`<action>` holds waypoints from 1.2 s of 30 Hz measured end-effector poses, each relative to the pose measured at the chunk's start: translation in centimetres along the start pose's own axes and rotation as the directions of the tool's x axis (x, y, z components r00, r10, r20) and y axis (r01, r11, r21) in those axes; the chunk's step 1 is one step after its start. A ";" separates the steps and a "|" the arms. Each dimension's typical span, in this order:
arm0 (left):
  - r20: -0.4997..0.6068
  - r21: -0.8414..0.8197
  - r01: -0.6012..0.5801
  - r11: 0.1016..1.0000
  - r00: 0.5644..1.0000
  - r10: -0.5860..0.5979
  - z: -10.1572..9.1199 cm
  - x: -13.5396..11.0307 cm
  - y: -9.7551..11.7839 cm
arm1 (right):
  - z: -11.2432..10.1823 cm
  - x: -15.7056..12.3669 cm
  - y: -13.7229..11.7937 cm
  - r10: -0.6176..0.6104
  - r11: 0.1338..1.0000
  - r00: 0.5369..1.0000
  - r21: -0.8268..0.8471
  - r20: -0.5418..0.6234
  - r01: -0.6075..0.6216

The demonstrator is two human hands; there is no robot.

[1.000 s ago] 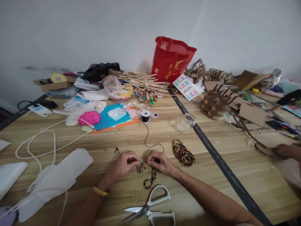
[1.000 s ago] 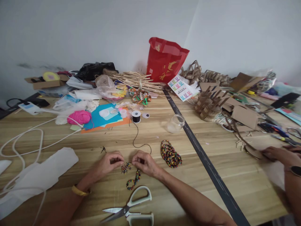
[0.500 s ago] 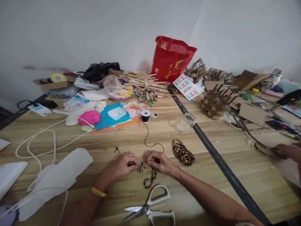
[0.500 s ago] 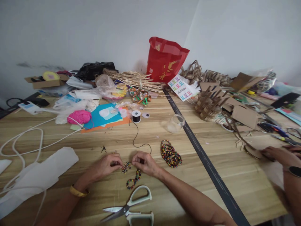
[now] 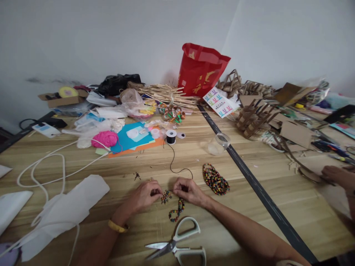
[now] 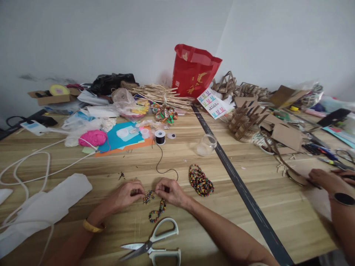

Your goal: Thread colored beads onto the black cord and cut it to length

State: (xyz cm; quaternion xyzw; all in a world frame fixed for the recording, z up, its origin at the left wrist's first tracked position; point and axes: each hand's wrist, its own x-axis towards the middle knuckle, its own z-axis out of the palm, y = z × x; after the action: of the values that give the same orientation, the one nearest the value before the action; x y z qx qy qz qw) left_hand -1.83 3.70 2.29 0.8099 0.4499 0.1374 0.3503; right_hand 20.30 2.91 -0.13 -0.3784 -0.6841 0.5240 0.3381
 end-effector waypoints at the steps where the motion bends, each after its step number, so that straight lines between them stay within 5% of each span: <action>1: -0.019 -0.045 0.026 0.999 0.999 -0.027 0.1 0.0 0.0 | 0.0 0.0 0.0 0.003 1.000 1.000 0.006 0.002 -0.003; 14: -0.076 -0.591 0.055 0.805 0.989 -0.123 2.3 1.4 -0.4 | 0.0 -0.1 -0.1 0.031 0.998 0.999 0.060 0.016 -0.031; 36: -0.064 -0.572 0.052 0.819 0.992 -0.108 2.5 1.3 0.2 | 0.2 -0.1 -0.2 0.041 0.998 0.999 0.050 0.010 -0.041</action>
State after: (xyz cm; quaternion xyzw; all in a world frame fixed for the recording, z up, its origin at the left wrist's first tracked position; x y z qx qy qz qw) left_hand 0.39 3.63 0.51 0.6416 0.4381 0.2881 0.5598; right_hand 20.17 2.72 0.03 -0.3815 -0.6644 0.5493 0.3337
